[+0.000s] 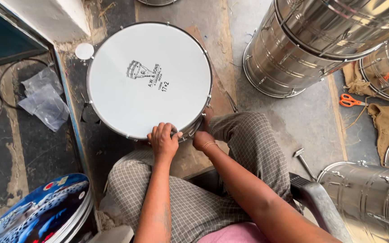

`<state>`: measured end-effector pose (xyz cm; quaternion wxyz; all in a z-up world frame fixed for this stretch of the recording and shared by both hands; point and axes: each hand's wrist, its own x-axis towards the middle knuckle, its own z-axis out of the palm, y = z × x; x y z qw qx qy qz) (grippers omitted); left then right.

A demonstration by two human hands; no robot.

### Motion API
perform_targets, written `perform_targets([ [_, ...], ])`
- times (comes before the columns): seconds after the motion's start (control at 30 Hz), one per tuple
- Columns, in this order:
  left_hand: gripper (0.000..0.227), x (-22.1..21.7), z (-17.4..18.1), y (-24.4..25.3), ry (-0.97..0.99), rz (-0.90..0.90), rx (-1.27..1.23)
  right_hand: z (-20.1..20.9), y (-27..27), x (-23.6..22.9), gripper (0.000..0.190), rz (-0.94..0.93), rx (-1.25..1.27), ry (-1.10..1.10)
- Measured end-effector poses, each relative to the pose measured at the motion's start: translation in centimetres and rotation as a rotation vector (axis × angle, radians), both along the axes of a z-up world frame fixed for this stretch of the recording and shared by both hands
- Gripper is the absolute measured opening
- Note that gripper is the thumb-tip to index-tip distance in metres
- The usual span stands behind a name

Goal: The person sits cross-legged and uses a drum key to tighten the tension rods on a white drum head. After tightening the lugs, the person lifts the drum and places it on top of a stack of other drums.

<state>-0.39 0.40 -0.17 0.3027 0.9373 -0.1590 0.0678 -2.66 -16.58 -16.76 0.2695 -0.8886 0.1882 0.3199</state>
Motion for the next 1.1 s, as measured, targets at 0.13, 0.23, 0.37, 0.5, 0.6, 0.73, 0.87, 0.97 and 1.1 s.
perform_targets([
  [0.13, 0.03, 0.2, -0.1, -0.3, 0.023, 0.014, 0.008, 2.0, 1.9, -2.3, 0.011, -0.502, 0.712, 0.307],
  [0.23, 0.031, 0.3, -0.1, -0.4, 0.017, 0.027, 0.014, 2.6, 4.9, -2.6, 0.01, -0.744, 1.016, 0.321],
  [0.37, 0.03, 0.4, -0.5, -0.4, -0.007, 0.009, -0.012, 0.4, 8.3, -1.9, 0.017, -0.868, 1.194, 0.092],
  [0.5, 0.03, 0.4, -0.5, -0.3, 0.03, 0.017, 0.006, -2.7, 11.2, -0.5, 0.013, -1.038, 1.157, -0.114],
  [0.6, 0.03, 0.4, -0.3, -0.2, 0.035, 0.011, 0.009, -4.0, 9.7, -1.3, 0.025, -1.03, 1.228, -0.057],
  [0.73, 0.029, 0.2, -0.3, -0.3, 0.023, -0.001, 0.007, -1.0, 0.2, 1.5, 0.027, 0.087, 0.235, 0.028],
  [0.87, 0.03, 0.4, 0.0, -0.5, 0.02, 0.012, 0.021, 2.1, -0.4, 2.9, 0.028, 0.164, -0.126, -0.051],
  [0.97, 0.03, 0.3, 0.0, -0.2, 0.011, 0.004, -0.015, 0.2, -0.5, 0.9, 0.023, 0.114, -0.14, -0.189],
  [1.1, 0.03, 0.4, -0.3, -0.3, 0.025, 0.007, 0.002, -1.3, 0.8, 0.3, 0.031, -0.042, 0.327, 0.49],
])
